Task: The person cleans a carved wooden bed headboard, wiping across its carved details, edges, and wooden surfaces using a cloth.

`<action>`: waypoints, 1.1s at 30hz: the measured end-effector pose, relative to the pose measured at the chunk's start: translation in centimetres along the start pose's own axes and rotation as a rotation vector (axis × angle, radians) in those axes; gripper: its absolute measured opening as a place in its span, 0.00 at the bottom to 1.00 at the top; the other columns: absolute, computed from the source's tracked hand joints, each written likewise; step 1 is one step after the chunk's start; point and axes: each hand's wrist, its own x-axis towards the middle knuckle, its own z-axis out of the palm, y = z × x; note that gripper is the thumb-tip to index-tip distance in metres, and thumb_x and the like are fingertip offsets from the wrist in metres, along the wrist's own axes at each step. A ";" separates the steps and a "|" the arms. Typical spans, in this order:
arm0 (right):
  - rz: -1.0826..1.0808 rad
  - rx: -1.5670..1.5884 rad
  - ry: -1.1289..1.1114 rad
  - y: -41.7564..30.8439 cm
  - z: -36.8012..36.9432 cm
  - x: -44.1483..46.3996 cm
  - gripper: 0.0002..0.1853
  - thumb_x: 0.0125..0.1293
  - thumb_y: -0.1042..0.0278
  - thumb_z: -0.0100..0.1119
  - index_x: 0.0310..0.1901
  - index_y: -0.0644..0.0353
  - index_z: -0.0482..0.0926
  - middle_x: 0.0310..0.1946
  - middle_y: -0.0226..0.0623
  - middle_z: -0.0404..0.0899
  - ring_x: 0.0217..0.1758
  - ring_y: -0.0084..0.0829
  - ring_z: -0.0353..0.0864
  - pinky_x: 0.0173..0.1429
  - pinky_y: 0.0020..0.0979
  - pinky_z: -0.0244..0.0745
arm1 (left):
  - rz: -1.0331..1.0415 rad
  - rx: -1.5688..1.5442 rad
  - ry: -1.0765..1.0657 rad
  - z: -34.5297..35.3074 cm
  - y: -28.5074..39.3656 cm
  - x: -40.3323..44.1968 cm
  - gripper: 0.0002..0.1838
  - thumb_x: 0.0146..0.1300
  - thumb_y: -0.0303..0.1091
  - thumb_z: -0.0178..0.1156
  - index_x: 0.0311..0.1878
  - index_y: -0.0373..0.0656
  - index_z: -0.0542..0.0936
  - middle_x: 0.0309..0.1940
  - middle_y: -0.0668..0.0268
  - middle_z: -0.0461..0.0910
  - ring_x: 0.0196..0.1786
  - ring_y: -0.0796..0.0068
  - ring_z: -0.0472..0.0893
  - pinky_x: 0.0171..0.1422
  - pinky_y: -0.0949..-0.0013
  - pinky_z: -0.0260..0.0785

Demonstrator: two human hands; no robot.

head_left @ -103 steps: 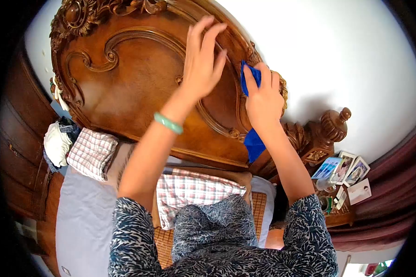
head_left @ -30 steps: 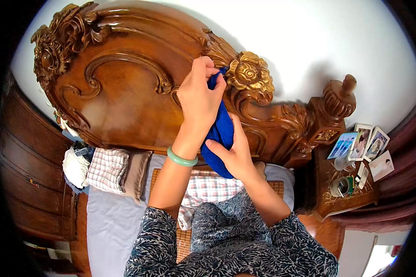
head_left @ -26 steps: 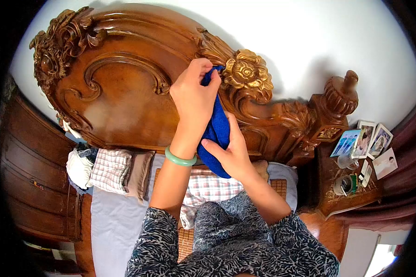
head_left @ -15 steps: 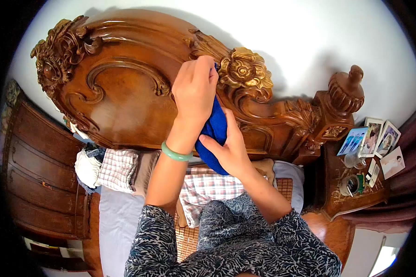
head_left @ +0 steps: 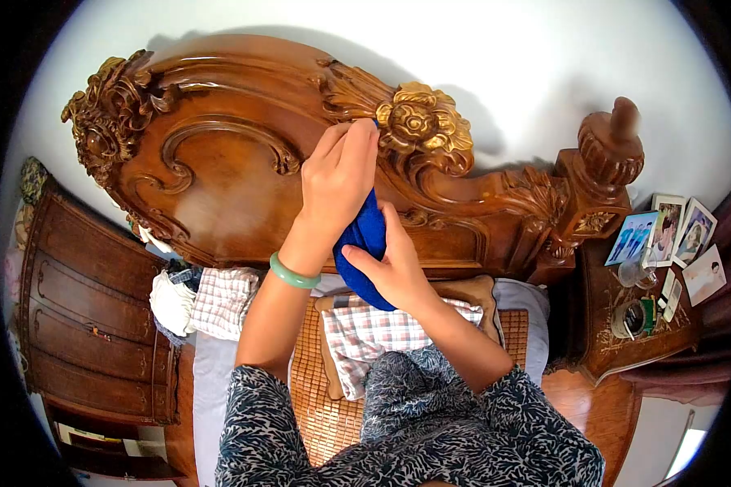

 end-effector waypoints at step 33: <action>-0.498 -0.896 0.315 -8.3 -4.8 3.0 0.17 0.58 0.66 0.76 0.51 0.52 0.90 0.38 0.32 0.86 0.45 0.33 0.77 0.53 0.35 0.74 | -1.346 -1.706 0.345 -1.1 6.5 -2.8 0.09 0.68 0.21 0.66 0.49 0.31 0.85 0.40 0.62 0.87 0.41 0.78 0.84 0.47 0.74 0.79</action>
